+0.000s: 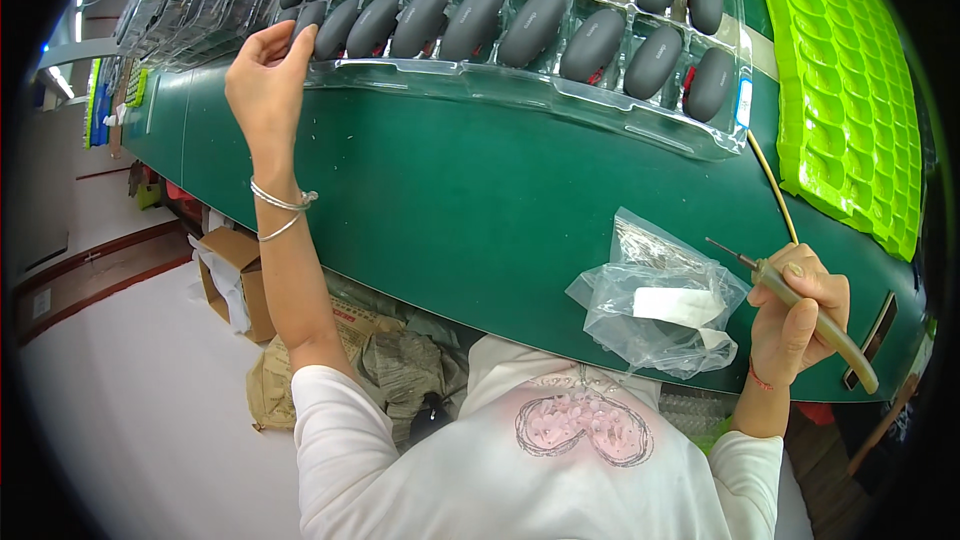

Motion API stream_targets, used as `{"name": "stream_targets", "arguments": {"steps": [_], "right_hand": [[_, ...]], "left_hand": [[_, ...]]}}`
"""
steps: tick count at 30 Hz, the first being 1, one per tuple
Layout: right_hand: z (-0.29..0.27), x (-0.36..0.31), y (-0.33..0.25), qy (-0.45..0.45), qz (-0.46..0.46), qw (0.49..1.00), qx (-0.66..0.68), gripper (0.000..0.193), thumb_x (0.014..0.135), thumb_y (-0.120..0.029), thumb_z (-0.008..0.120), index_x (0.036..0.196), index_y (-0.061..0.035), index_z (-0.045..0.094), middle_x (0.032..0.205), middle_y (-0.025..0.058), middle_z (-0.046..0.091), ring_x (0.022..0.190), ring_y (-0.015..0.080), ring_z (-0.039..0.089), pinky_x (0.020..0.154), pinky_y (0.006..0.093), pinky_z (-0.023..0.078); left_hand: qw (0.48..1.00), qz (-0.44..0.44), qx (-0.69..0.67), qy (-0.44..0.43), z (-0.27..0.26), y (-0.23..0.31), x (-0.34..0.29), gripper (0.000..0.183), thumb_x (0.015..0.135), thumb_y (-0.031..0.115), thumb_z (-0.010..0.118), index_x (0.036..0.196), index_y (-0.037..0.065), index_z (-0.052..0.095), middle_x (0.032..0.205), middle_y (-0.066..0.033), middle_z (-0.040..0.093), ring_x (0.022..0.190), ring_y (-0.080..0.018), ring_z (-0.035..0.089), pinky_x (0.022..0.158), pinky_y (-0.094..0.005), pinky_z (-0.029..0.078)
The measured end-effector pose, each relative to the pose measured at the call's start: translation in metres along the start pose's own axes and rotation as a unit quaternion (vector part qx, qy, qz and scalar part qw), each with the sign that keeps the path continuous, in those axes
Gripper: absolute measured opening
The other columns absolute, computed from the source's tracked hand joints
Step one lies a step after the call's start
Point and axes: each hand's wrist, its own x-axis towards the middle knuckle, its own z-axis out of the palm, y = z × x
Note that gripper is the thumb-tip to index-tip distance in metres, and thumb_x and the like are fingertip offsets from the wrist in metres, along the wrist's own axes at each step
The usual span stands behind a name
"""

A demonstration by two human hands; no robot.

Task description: The person uses a screwdriver to tighten screws on small gray electronic devices, likely earbud cases, held in hand. After processing several units, the person moves to a different station and opens a similar device to inspect its internal components, including a battery and circuit board.

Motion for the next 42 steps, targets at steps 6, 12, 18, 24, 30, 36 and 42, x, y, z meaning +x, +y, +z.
{"name": "stream_targets", "arguments": {"steps": [6, 12, 18, 24, 30, 36, 42], "right_hand": [[0.001, 0.0, 0.001, 0.002, 0.001, 1.0, -0.003, 0.027, 0.093, -0.026, 0.05, 0.097, 0.0008, 0.054, 0.066, 0.0091, 0.054, 0.055, 0.0149, 0.049, 0.053, 0.0266, 0.039], [0.001, 0.0, 0.0, -0.002, -0.002, 1.0, -0.001, 0.028, 0.093, -0.026, 0.051, 0.096, 0.002, 0.053, 0.064, 0.0088, 0.054, 0.053, 0.0152, 0.051, 0.053, 0.0264, 0.041], [0.006, 0.001, -0.006, 0.012, 0.077, 0.995, 0.067, 0.044, 0.092, -0.04, 0.051, 0.097, 0.0044, 0.052, 0.068, 0.0151, 0.059, 0.056, 0.0175, 0.056, 0.053, 0.0268, 0.046], [-0.001, 0.002, -0.011, -0.012, 0.074, 0.995, 0.07, 0.042, 0.092, -0.042, 0.051, 0.101, -0.0014, 0.05, 0.072, 0.0125, 0.059, 0.056, 0.0166, 0.054, 0.052, 0.0256, 0.041], [-0.004, 0.002, -0.015, -0.025, 0.001, 1.0, 0.002, 0.034, 0.092, -0.039, 0.054, 0.102, -0.0063, 0.05, 0.068, 0.0093, 0.06, 0.055, 0.0166, 0.054, 0.053, 0.0291, 0.041], [-0.006, 0.002, -0.013, -0.074, -0.087, 0.989, -0.093, 0.035, 0.093, -0.041, 0.049, 0.104, -0.0074, 0.049, 0.066, 0.0075, 0.058, 0.053, 0.0163, 0.054, 0.052, 0.0292, 0.042], [-0.013, 0.001, -0.011, -0.067, -0.066, 0.993, -0.069, 0.037, 0.093, -0.042, 0.048, 0.107, -0.0075, 0.05, 0.066, 0.0076, 0.058, 0.054, 0.016, 0.052, 0.051, 0.0288, 0.041]], "left_hand": [[0.937, 0.192, 0.285, 0.061, -0.021, -0.023, 0.03, 0.035, 0.075, 0.034, 0.071, 0.094, 0.004, 0.071, 0.089, -0.0124, 0.069, 0.086, -0.0246, 0.063, 0.083, -0.0329, 0.046], [0.956, 0.016, 0.284, -0.077, -0.041, -0.018, 0.052, 0.048, 0.073, 0.034, 0.075, 0.1, -0.005, 0.066, 0.086, -0.0133, 0.068, 0.08, -0.0173, 0.063, 0.078, -0.0279, 0.048], [0.963, 0.023, -0.206, -0.175, -0.019, 0.102, -0.049, 0.034, 0.08, 0.006, 0.07, 0.109, -0.007, 0.059, 0.097, -0.0126, 0.066, 0.085, -0.0132, 0.064, 0.073, -0.0224, 0.05], [0.79, -0.051, -0.345, -0.505, 0.023, 0.159, -0.12, 0.039, 0.082, 0.007, 0.064, 0.116, -0.009, 0.055, 0.103, -0.0115, 0.064, 0.081, -0.0097, 0.059, 0.067, -0.0203, 0.046], [0.792, 0.028, -0.342, -0.505, 0.037, 0.166, -0.14, 0.04, 0.079, 0.002, 0.067, 0.115, -0.01, 0.056, 0.101, -0.0145, 0.064, 0.084, -0.0129, 0.06, 0.07, -0.0209, 0.048], [0.784, -0.043, -0.328, -0.525, 0.033, 0.168, -0.14, 0.042, 0.076, 0.001, 0.069, 0.114, -0.01, 0.056, 0.099, -0.0146, 0.064, 0.088, -0.0137, 0.062, 0.069, -0.0214, 0.05], [0.77, -0.084, -0.355, -0.523, 0.04, 0.163, -0.144, 0.041, 0.075, -0.003, 0.066, 0.115, -0.007, 0.057, 0.107, -0.0148, 0.061, 0.091, -0.0133, 0.061, 0.076, -0.0231, 0.049]]}}
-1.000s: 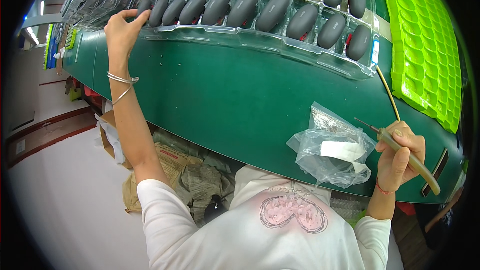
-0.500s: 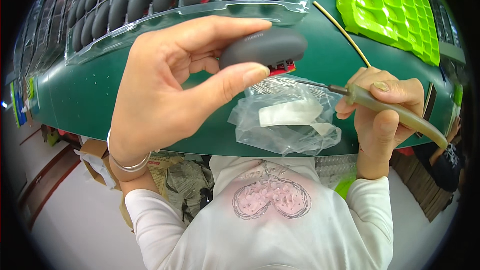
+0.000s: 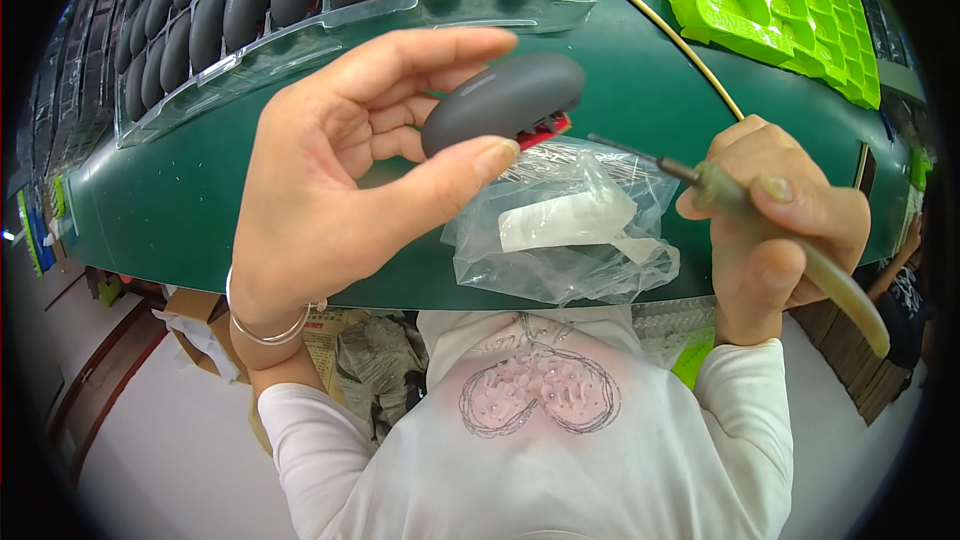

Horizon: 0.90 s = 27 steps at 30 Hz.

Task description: The person uses a screwdriver to tighten screws on small gray electronic devices, likely earbud cases, held in hand. After processing several units, the person moves to a different station and opens a similar device to inspect its internal components, including a battery and circuit board.

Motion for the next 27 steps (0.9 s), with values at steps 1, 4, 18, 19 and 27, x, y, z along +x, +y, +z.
{"name": "stream_targets", "arguments": {"steps": [1, 4, 18, 19, 27], "right_hand": [[0.0, 0.001, 0.0, 0.009, 0.013, 1.0, 0.006, 0.039, 0.094, -0.042, 0.047, 0.108, -0.0065, 0.05, 0.069, 0.0089, 0.058, 0.054, 0.0165, 0.052, 0.052, 0.0289, 0.042], [-0.001, 0.002, 0.0, 0.045, 0.054, 0.997, 0.022, 0.043, 0.095, -0.042, 0.045, 0.112, -0.0035, 0.049, 0.076, 0.013, 0.059, 0.056, 0.0184, 0.053, 0.055, 0.0292, 0.045], [0.038, 0.002, 0.018, 0.007, 0.06, 0.997, 0.058, 0.029, 0.079, 0.01, 0.063, 0.105, 0.0054, 0.052, 0.107, 0.0281, 0.057, 0.098, 0.0296, 0.062, 0.075, 0.0297, 0.056], [0.038, 0.003, 0.018, 0.003, 0.035, 0.998, 0.044, 0.028, 0.08, 0.008, 0.062, 0.105, 0.0057, 0.051, 0.106, 0.0281, 0.057, 0.097, 0.0297, 0.062, 0.074, 0.03, 0.056], [0.019, 0.008, 0.01, -0.015, 0.091, 0.996, -0.011, 0.062, 0.089, -0.047, 0.042, 0.12, 0.0069, 0.045, 0.093, 0.0189, 0.06, 0.076, 0.0206, 0.06, 0.064, 0.0293, 0.05]], "left_hand": [[0.997, 0.045, 0.066, -0.002, -0.001, -0.003, 0.001, 0.04, 0.074, -0.005, 0.065, 0.114, -0.006, 0.057, 0.108, -0.0152, 0.06, 0.092, -0.014, 0.06, 0.078, -0.024, 0.049], [0.949, 0.206, 0.235, -0.032, -0.011, -0.011, 0.009, 0.034, 0.07, -0.014, 0.061, 0.101, -0.001, 0.06, 0.107, -0.017, 0.059, 0.101, -0.0207, 0.059, 0.087, -0.0297, 0.047], [0.987, 0.144, 0.01, -0.072, 0.008, -0.021, 0.005, 0.037, 0.075, -0.002, 0.062, 0.11, -0.005, 0.054, 0.133, -0.0198, 0.038, 0.108, -0.0213, 0.053, 0.092, -0.0325, 0.044], [0.985, 0.152, 0.028, -0.074, 0.008, -0.021, 0.005, 0.04, 0.077, 0.0, 0.062, 0.115, -0.006, 0.052, 0.134, -0.0195, 0.037, 0.109, -0.0208, 0.053, 0.092, -0.032, 0.044], [0.995, 0.086, -0.037, 0.016, 0.009, -0.015, 0.0, 0.054, 0.078, -0.006, 0.064, 0.127, -0.011, 0.041, 0.116, -0.0195, 0.056, 0.105, -0.0198, 0.058, 0.091, -0.0294, 0.048]]}}
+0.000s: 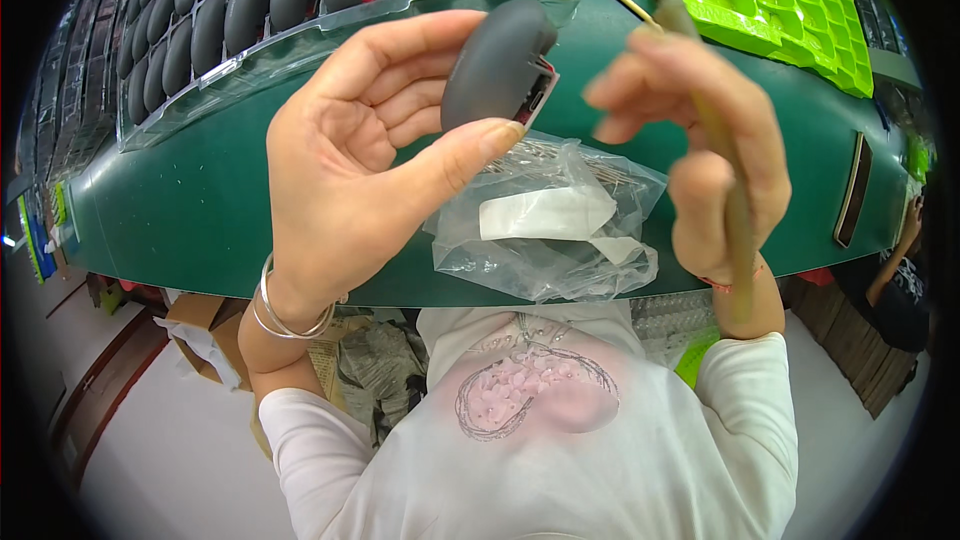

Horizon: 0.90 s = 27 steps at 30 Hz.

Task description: The person uses a screwdriver to tighten screws on small gray electronic devices, likely earbud cases, held in hand. After processing several units, the person moves to a different station and opens a similar device to inspect its internal components, including a battery and circuit board.

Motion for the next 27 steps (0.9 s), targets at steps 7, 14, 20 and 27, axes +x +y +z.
{"name": "stream_targets", "arguments": {"steps": [7, 14, 20, 27], "right_hand": [[-0.019, -0.009, -0.013, 0.084, 0.011, 0.993, 0.085, 0.058, 0.088, -0.05, 0.048, 0.111, 0.0031, 0.049, 0.077, 0.0109, 0.057, 0.063, 0.0156, 0.053, 0.056, 0.0284, 0.042], [-0.013, -0.006, -0.011, 0.052, 0.0, 0.995, 0.089, 0.04, 0.087, -0.039, 0.06, 0.096, -0.0011, 0.055, 0.063, 0.0046, 0.052, 0.053, 0.0125, 0.047, 0.049, 0.0279, 0.034], [-0.018, 0.001, -0.005, -0.014, -0.07, 0.997, 0.031, 0.038, 0.084, -0.04, 0.064, 0.091, -0.0035, 0.058, 0.06, 0.0016, 0.052, 0.051, 0.0115, 0.044, 0.047, 0.0279, 0.031], [-0.014, 0.0, -0.003, -0.028, -0.138, 0.99, -0.024, 0.04, 0.084, -0.043, 0.061, 0.089, -0.0037, 0.058, 0.061, 0.0017, 0.052, 0.05, 0.0135, 0.042, 0.047, 0.0283, 0.03]], "left_hand": [[0.997, 0.056, 0.048, -0.029, -0.008, -0.002, 0.001, 0.048, 0.081, 0.002, 0.064, 0.124, -0.012, 0.047, 0.118, -0.0207, 0.056, 0.104, -0.0203, 0.058, 0.092, -0.0309, 0.047], [0.994, 0.042, 0.09, -0.038, -0.01, -0.001, -0.005, 0.047, 0.08, 0.004, 0.065, 0.121, -0.011, 0.049, 0.113, -0.0197, 0.059, 0.102, -0.0199, 0.059, 0.088, -0.0299, 0.048], [0.998, 0.031, 0.054, -0.018, -0.005, -0.001, -0.005, 0.044, 0.08, 0.003, 0.062, 0.12, -0.012, 0.05, 0.107, -0.0175, 0.06, 0.092, -0.0155, 0.06, 0.077, -0.0246, 0.051], [0.998, 0.023, 0.064, -0.017, -0.004, -0.002, -0.005, 0.041, 0.08, 0.003, 0.061, 0.118, -0.011, 0.051, 0.106, -0.0165, 0.061, 0.086, -0.0127, 0.06, 0.07, -0.0217, 0.05]]}}
